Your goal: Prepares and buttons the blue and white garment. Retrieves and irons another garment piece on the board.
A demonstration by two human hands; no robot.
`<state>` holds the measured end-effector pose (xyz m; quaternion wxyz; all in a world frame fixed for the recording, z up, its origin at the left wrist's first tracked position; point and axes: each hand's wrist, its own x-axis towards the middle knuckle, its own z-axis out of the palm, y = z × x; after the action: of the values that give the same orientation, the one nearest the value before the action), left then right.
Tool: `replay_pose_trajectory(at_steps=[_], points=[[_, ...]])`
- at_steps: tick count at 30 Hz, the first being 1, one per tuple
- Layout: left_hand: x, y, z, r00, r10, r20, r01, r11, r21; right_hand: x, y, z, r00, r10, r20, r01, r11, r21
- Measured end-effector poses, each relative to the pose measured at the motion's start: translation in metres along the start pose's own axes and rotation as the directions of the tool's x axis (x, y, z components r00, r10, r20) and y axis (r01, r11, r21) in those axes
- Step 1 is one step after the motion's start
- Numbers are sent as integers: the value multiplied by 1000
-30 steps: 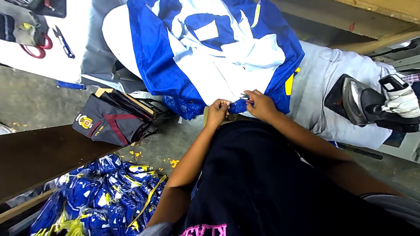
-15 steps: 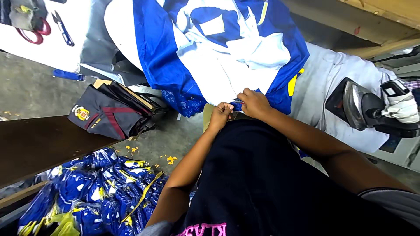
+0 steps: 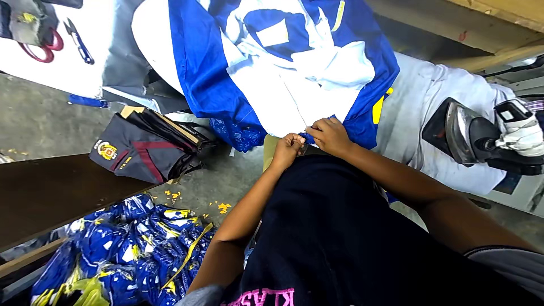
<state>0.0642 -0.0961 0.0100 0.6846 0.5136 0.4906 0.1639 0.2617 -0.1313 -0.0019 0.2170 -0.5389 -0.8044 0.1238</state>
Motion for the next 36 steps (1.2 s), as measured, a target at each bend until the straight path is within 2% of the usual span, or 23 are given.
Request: replay_pose_trajectory(at_steps=[3, 8, 10, 12, 13, 14, 15, 16, 17, 18, 19, 20, 22, 24, 25, 26, 28, 30, 31, 33, 36], points=[[0, 0, -1, 1000, -6, 18, 6, 1000, 11, -4, 6, 6, 999, -17, -36, 17, 1000, 5], [-8, 2, -11, 999, -26, 29, 25, 998, 62, 3, 9, 1, 992, 101, -76, -97, 994, 53], [-15, -11, -34, 997, -75, -35, 78, 990, 120, 7, 12, -7, 977, 184, -103, -177, 981, 74], [-21, -46, -71, 974, -161, -161, 205, 927, 313, 8, 18, -16, 955, 274, -116, -263, 959, 102], [-29, -67, -92, 947, -235, -220, 315, 819, 479, 9, 21, -19, 942, 315, -121, -301, 946, 117], [-39, -87, -112, 895, -355, -270, 442, 634, 634, 9, 23, -22, 928, 353, -119, -337, 932, 130], [-51, -104, -128, 805, -493, -331, 550, 408, 729, 9, 23, -25, 918, 380, -117, -364, 921, 140], [-60, -116, -138, 699, -581, -418, 636, 236, 735, 9, 24, -27, 910, 399, -114, -381, 913, 147], [-66, -121, -145, 624, -608, -491, 690, 135, 711, 9, 24, -28, 906, 408, -113, -391, 908, 151], [-70, -118, -149, 600, -592, -538, 718, 102, 688, 9, 24, -28, 905, 410, -114, -392, 907, 155], [-72, -107, -150, 622, -554, -553, 722, 133, 679, 9, 23, -28, 906, 407, -118, -388, 908, 159], [-72, -88, -148, 674, -499, -545, 702, 203, 683, 9, 23, -27, 907, 403, -119, -382, 909, 165], [-63, -38, -138, 800, -342, -494, 600, 405, 690, 15, 22, -27, 917, 378, -124, -355, 919, 171], [-42, 8, -122, 912, -139, -386, 387, 602, 698, 25, 23, -30, 936, 322, -144, -297, 939, 173], [-29, 27, -111, 954, 9, -299, 215, 677, 704, 31, 24, -32, 946, 286, -154, -259, 950, 172], [-15, 46, -99, 966, 155, -209, 37, 713, 700, 39, 25, -34, 954, 244, -171, -216, 962, 170], [21, 75, -69, 921, 387, -52, -251, 690, 679, 55, 27, -37, 967, 182, -179, -155, 975, 158], [64, 85, -44, 880, 472, 61, -377, 613, 694, 74, 34, -41, 976, 182, -116, -166, 977, 136], [83, 84, -36, 882, 463, 89, -371, 564, 738, 82, 41, -46, 974, 220, -59, -212, 970, 119], [105, 83, -27, 947, 312, 77, -227, 481, 847, 98, 64, -58, 936, 351, 23, -352, 934, 61], [101, 79, -29, 987, 154, -36, -30, 406, 913, 103, 109, -73, 844, 536, 18, -537, 844, 14]])
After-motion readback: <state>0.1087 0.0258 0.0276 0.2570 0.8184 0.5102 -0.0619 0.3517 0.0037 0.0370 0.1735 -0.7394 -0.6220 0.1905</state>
